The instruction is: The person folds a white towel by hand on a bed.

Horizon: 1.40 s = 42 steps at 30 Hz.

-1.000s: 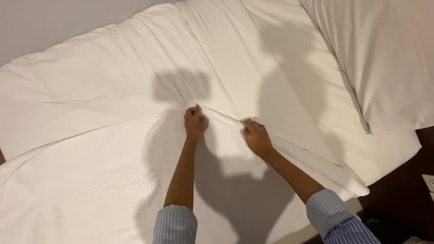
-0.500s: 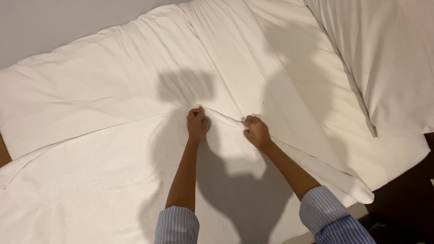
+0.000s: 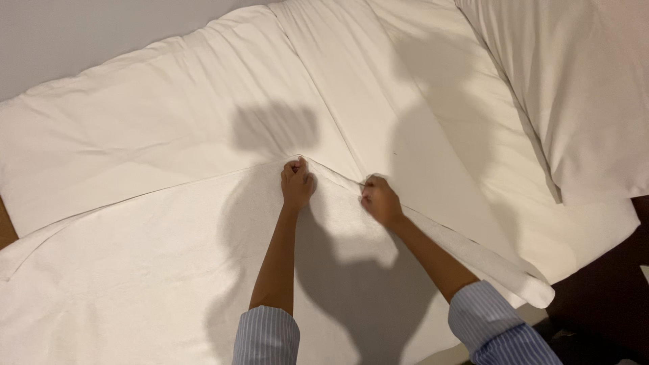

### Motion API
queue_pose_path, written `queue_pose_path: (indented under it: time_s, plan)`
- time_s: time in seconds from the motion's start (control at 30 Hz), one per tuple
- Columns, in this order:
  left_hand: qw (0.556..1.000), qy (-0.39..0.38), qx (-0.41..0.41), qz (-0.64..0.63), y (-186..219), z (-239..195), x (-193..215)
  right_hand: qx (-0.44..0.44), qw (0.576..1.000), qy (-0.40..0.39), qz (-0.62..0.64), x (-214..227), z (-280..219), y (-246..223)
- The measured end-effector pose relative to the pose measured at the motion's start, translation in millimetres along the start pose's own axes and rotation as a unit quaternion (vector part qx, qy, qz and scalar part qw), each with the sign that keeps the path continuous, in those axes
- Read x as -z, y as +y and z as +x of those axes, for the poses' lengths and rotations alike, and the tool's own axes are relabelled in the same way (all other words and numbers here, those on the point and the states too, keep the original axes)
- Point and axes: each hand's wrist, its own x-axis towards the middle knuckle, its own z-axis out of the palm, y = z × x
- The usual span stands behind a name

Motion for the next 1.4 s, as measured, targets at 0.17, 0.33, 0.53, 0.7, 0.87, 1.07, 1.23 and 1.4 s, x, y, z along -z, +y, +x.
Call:
queue_pose_path:
  time_s: [0.17,0.33,0.53,0.7,0.87,1.07,1.23,1.4]
  plan:
    - [1.000,-0.018,0.018,-0.006,-1.3,5.1,-0.9,-0.193,0.970,-0.100,0.112,-21.0,40.8,32.8]
    - [1.000,-0.020,0.014,-0.003,-3.1,4.2,-3.5,-0.172,0.977,-0.097,0.082,-10.0,24.1,5.3]
    - [0.995,-0.055,0.084,0.026,25.1,4.9,13.2,0.004,0.994,0.081,-0.070,-28.7,-3.6,-22.3]
    - [0.997,-0.027,0.042,0.059,33.3,-9.2,24.4,0.114,0.956,0.193,-0.188,-24.7,-11.6,-50.0]
    - [0.997,-0.043,0.058,0.033,45.7,-14.2,31.4,0.078,0.987,0.110,-0.093,-14.7,-11.8,-34.5]
    - [0.996,-0.058,0.064,0.010,45.1,-13.0,34.7,-0.254,0.947,-0.099,0.171,-24.7,22.5,-8.4]
    - [0.997,-0.058,0.054,0.004,37.8,-11.6,31.5,-0.261,0.947,-0.069,0.173,-7.9,20.3,-32.2]
    - [0.998,-0.053,0.046,-0.001,33.4,-9.3,27.6,-0.156,0.981,0.033,0.111,-31.5,5.6,-40.5]
